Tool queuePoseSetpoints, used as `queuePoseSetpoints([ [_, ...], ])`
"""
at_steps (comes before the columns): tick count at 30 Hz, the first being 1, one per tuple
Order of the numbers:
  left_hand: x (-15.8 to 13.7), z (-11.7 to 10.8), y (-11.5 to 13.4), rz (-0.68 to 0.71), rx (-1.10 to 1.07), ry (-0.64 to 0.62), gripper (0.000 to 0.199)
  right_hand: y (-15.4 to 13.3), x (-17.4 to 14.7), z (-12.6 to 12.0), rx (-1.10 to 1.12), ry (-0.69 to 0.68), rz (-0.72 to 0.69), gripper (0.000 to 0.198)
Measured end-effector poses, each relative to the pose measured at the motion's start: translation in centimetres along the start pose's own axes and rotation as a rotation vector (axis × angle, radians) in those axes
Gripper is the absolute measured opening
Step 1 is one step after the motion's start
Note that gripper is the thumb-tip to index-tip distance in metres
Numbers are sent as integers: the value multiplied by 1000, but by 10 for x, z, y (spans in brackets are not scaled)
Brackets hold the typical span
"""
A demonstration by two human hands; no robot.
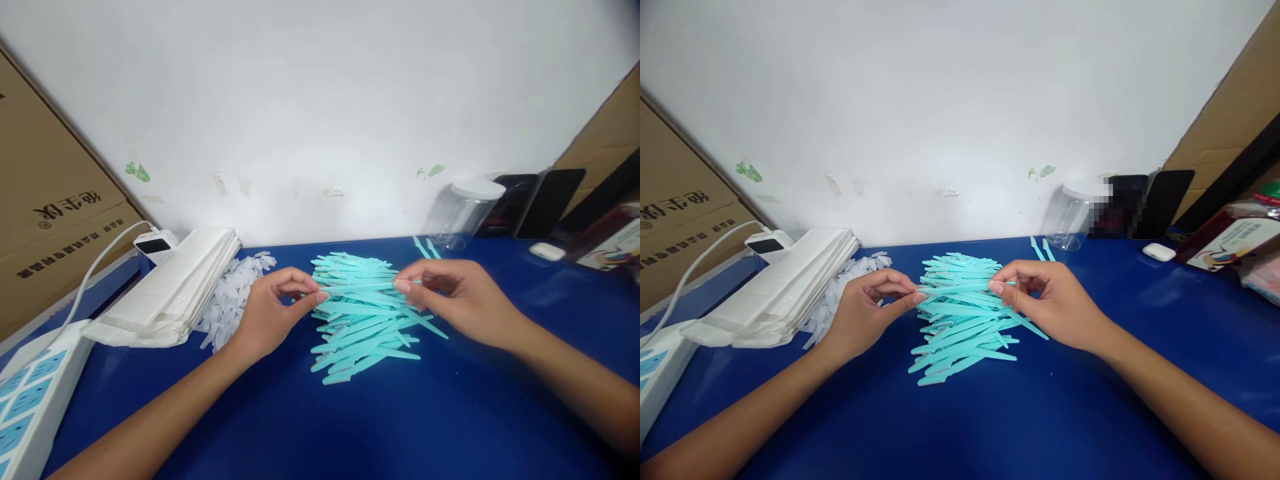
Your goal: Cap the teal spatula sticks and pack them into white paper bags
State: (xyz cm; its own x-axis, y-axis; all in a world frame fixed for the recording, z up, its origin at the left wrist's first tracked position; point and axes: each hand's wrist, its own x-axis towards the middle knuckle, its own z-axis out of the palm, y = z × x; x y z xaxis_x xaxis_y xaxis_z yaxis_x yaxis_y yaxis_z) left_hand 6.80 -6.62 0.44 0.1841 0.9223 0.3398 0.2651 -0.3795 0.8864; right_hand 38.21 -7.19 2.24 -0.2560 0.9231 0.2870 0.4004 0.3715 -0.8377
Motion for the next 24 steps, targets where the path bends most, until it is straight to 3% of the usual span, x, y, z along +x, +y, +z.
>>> queuePoseSetpoints([
  [3,0,-2,1,100,154,33,15,2,3,-11,-82,107,-34,33],
  [7,6,-14,-4,379,547,104,14,14,14,-37,-300,437,-54,33],
  [10,15,-27,-13,409,779,98,20,30,23,-56,-596,583,-25,30],
  [13,24,-40,-22,283,978,61,25,47,29,-67,-836,505,65,25],
  [17,33,-54,-30,134,1171,-47,26,61,34,-67,-914,395,170,22],
  [24,35,-58,-26,1,1164,-166,29,70,34,-60,-899,227,329,32],
])
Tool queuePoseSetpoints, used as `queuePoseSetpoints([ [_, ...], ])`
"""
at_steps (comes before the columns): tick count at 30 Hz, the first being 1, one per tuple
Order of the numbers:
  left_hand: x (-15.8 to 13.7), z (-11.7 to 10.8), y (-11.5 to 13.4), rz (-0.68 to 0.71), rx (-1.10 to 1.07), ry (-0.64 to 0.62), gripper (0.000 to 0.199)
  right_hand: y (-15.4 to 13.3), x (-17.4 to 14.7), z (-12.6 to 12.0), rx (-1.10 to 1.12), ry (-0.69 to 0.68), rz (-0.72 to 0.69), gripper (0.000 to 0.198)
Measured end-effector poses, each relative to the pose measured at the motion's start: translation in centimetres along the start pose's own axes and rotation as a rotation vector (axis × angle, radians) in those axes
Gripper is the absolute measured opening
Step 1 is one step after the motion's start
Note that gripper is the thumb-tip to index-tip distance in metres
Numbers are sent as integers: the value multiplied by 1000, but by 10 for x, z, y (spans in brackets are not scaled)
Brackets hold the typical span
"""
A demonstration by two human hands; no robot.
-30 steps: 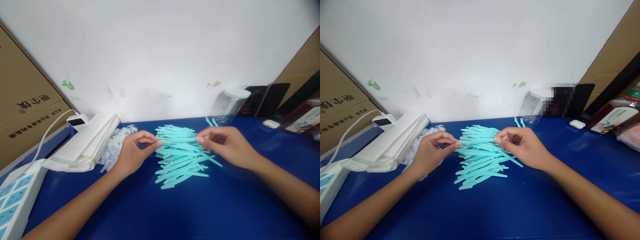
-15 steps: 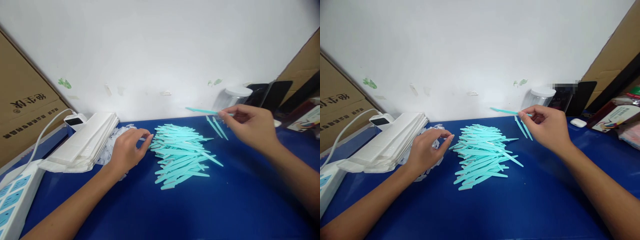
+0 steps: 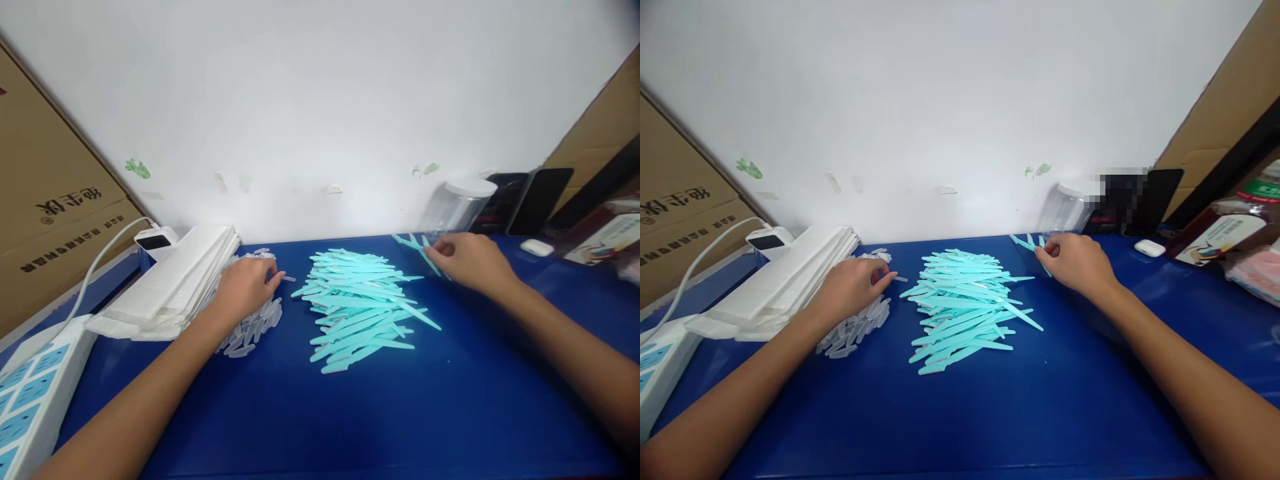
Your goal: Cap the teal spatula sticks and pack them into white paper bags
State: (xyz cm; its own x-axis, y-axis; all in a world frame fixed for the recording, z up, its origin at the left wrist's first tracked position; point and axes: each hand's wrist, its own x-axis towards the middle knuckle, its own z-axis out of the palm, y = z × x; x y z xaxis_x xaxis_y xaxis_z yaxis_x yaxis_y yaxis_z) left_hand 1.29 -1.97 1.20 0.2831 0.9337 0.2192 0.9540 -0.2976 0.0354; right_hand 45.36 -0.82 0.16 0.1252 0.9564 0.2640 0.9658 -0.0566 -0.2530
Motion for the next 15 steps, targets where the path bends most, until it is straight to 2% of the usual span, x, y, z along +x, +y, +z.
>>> queuePoseSetpoints([
  [6,1,-5,-1,53,-114,-22,21,4,0,8,-42,-104,-35,37],
  [8,2,-3,-5,142,-160,-23,19,5,0,8,-56,-101,-36,36],
  [11,3,1,-13,275,-262,-50,28,4,-1,5,-58,-81,-46,35],
  [13,2,3,-16,308,-303,-67,31,0,-3,2,23,-64,-116,35],
  [15,2,4,-16,328,-314,-86,29,-7,-6,-1,171,-51,-248,35],
])
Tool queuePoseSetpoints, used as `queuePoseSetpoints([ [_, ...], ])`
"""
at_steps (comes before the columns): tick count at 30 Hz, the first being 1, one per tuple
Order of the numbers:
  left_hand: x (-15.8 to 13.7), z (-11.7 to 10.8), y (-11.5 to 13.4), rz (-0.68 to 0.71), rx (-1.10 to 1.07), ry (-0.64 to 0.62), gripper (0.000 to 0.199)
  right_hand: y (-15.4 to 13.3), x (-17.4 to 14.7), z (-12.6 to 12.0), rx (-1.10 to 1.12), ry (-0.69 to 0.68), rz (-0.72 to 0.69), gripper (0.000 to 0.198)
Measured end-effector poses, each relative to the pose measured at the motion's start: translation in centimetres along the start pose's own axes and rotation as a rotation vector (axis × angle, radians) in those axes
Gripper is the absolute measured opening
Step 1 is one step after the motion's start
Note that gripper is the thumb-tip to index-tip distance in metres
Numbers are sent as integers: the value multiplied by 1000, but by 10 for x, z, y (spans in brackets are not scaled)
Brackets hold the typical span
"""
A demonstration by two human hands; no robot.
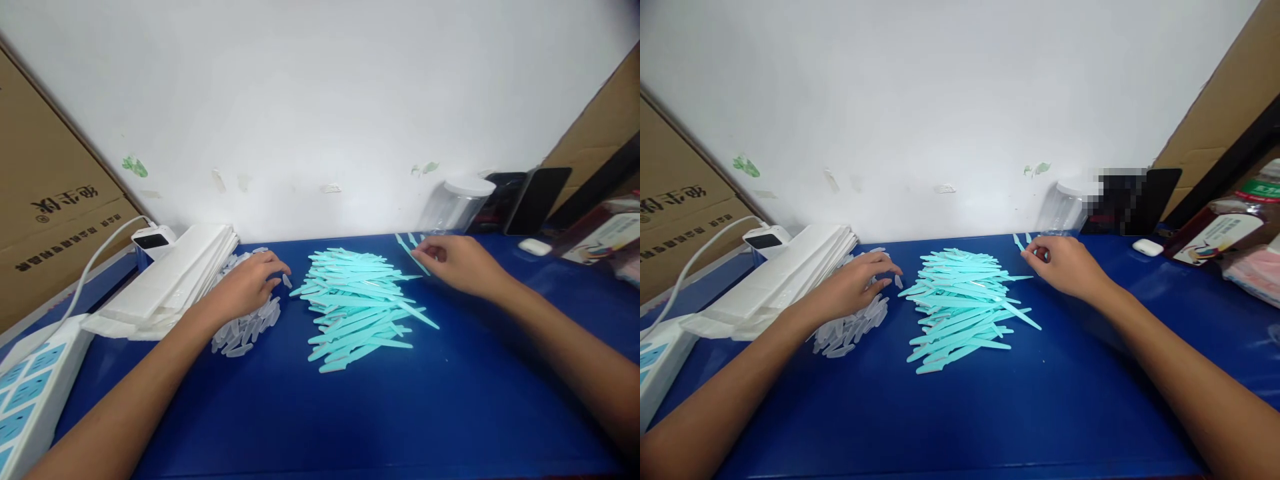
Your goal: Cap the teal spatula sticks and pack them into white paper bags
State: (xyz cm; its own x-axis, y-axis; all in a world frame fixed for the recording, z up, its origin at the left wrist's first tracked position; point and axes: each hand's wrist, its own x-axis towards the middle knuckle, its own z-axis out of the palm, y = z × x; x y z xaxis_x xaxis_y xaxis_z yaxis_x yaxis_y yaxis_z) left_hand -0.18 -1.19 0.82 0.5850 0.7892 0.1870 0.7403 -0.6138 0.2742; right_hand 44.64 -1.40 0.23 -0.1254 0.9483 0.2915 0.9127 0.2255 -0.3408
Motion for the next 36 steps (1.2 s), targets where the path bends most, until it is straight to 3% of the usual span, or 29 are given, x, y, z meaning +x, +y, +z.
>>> queuePoseSetpoints([
  [3,1,2,0,1,-3,-30,22,-14,-4,0,165,18,-188,35],
  [8,2,8,-2,-32,8,-30,18,-31,-10,-2,282,-19,-285,36],
  [17,2,14,0,-26,38,2,24,-33,-17,2,347,-109,-349,26],
  [22,3,12,2,-60,2,42,22,-30,-17,7,323,-75,-324,26],
  [36,-5,-27,24,-85,-163,-238,10,-34,-16,3,301,-63,-321,29],
])
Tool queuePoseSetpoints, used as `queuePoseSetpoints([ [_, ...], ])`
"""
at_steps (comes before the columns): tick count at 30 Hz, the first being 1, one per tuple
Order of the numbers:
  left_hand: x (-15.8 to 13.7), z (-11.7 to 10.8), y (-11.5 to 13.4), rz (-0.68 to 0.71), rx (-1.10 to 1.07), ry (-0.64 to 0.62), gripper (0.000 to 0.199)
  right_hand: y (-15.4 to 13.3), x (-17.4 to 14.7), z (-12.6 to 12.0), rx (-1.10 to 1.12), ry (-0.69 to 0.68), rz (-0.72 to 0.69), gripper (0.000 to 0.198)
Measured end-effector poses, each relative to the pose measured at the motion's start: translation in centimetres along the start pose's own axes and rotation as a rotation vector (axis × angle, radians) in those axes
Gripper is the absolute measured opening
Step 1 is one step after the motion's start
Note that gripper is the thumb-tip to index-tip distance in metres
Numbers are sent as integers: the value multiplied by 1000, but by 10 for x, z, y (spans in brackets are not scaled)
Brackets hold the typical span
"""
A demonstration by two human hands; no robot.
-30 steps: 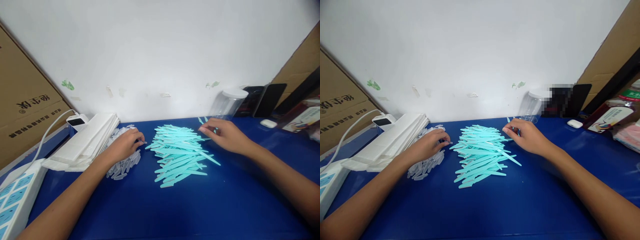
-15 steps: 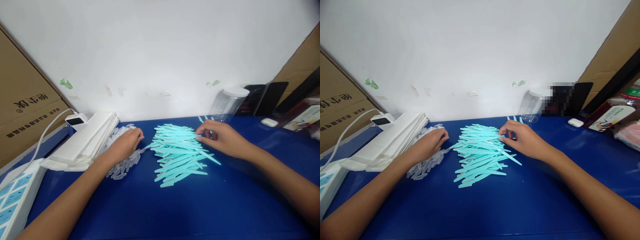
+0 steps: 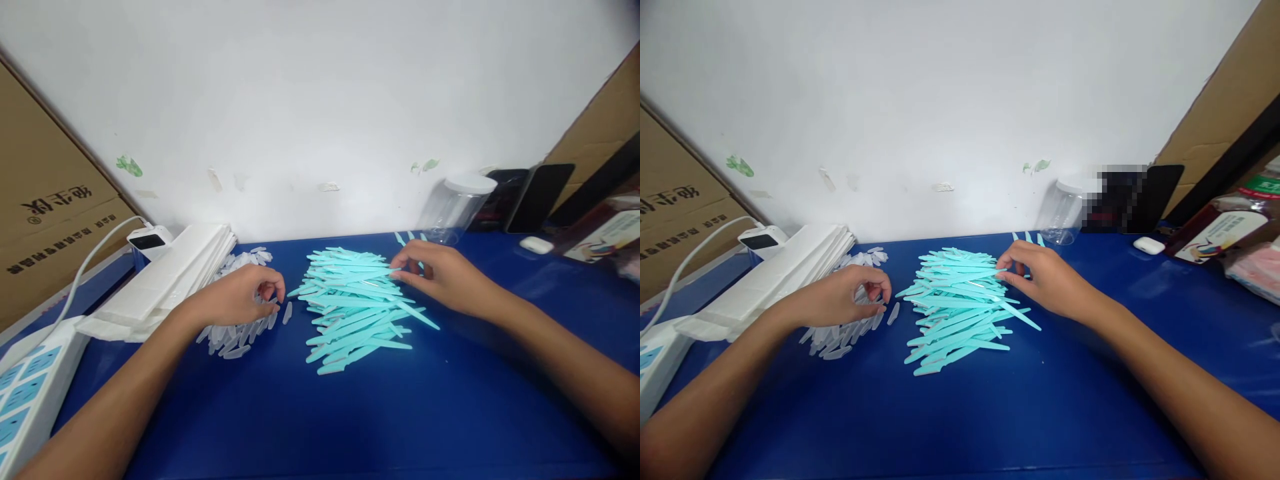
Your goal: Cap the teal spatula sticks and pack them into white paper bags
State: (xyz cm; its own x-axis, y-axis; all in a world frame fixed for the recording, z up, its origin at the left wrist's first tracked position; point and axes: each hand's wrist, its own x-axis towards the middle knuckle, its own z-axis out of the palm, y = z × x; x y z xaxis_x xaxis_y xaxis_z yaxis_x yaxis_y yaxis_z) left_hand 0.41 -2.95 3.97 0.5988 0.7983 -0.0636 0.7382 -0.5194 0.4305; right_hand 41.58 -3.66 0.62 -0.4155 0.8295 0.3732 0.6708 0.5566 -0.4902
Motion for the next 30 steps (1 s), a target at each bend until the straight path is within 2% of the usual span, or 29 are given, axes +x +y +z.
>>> queuePoseSetpoints([
  [4,-1,0,7,14,-80,-97,16,-3,1,-2,20,10,1,32],
  [8,2,2,8,-5,-38,-149,23,-6,1,-3,33,66,-9,30],
  [13,1,8,4,-16,14,-166,23,-10,0,-4,68,129,55,29],
  [18,-3,10,5,-15,-43,-149,23,-11,0,-3,195,139,128,32],
  [21,-2,7,12,-32,-152,-107,27,-16,1,-3,314,139,156,32],
  [25,0,3,23,-26,-415,-42,29,-28,0,-5,424,198,181,31],
  [30,3,11,27,-55,-718,85,32,-39,-2,-9,490,259,166,28],
])
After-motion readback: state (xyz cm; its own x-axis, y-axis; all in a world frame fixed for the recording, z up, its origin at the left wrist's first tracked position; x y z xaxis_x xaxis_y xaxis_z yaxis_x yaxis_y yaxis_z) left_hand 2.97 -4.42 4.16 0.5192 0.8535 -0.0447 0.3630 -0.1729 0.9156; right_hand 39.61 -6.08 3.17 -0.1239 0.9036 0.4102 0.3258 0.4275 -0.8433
